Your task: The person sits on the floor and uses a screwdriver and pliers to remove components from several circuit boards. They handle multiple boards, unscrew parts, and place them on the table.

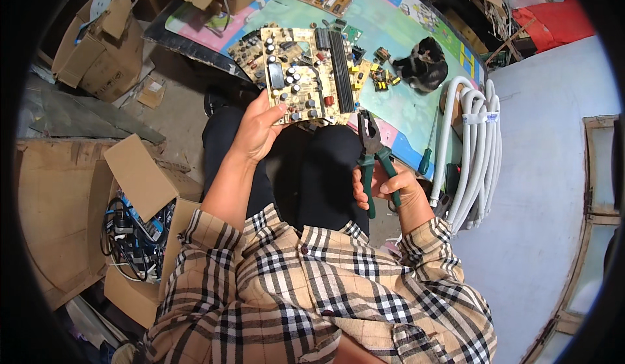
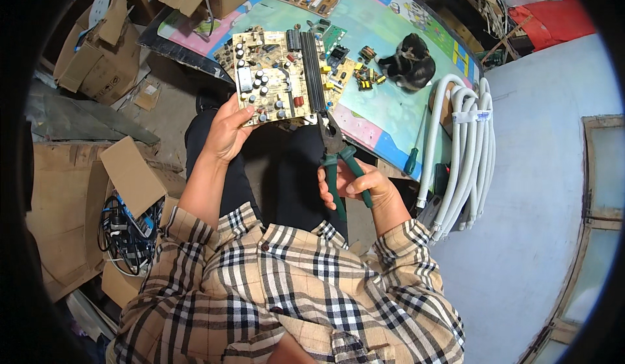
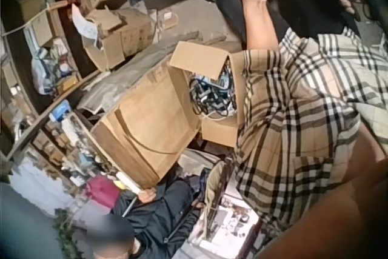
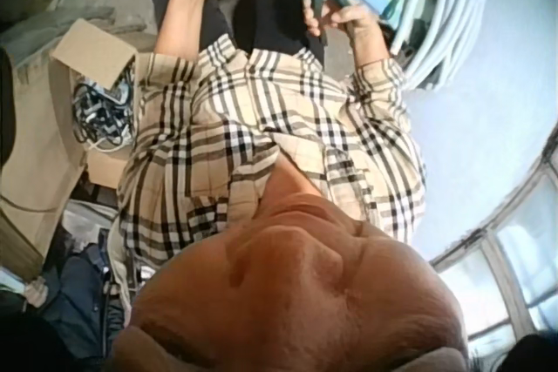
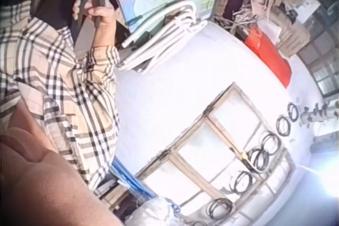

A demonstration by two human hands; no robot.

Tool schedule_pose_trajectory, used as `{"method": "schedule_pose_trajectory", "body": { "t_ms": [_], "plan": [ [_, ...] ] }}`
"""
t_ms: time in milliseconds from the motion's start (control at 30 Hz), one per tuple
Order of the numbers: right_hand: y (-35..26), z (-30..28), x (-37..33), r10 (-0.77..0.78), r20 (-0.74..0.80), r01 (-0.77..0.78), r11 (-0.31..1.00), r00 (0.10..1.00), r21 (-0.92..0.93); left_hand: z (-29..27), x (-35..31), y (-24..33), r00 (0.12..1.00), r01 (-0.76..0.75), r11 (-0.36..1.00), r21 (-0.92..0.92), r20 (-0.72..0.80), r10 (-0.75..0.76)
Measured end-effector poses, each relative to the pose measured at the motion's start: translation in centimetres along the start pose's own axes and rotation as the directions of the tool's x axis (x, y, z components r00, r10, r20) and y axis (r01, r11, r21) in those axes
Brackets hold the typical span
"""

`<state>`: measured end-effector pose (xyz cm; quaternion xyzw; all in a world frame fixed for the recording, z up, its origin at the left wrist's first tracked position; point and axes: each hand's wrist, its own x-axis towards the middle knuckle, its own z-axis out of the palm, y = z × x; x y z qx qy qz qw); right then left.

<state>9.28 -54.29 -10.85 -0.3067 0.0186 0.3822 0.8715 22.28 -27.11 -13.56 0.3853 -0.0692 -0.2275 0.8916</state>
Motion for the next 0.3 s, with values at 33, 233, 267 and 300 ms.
{"method": "schedule_pose_trajectory", "body": {
  "t_ms": [33,233,267,300],
  "plan": [
    [0.1,-0.4,-0.1,-0.009,0.003,0.009,0.999,1.000,-0.033,0.1,0.1,-0.1,1.000,0.002,1.000,-0.002,0.010,-0.002],
    [0.3,-1.0,-0.4,-0.025,0.035,0.030,0.988,0.999,-0.152,0.3,-0.1,0.0,0.999,0.017,1.000,0.017,0.031,-0.017],
    [0.3,-1.2,-0.5,-0.018,0.025,0.022,0.986,1.000,-0.164,0.3,-0.1,0.0,0.999,0.008,1.000,0.013,0.037,-0.008],
    [0.3,-1.5,-0.6,-0.012,0.015,0.015,0.984,1.000,-0.177,0.2,-0.1,-0.2,0.999,-0.001,1.000,0.009,0.043,0.000]
  ]
}}
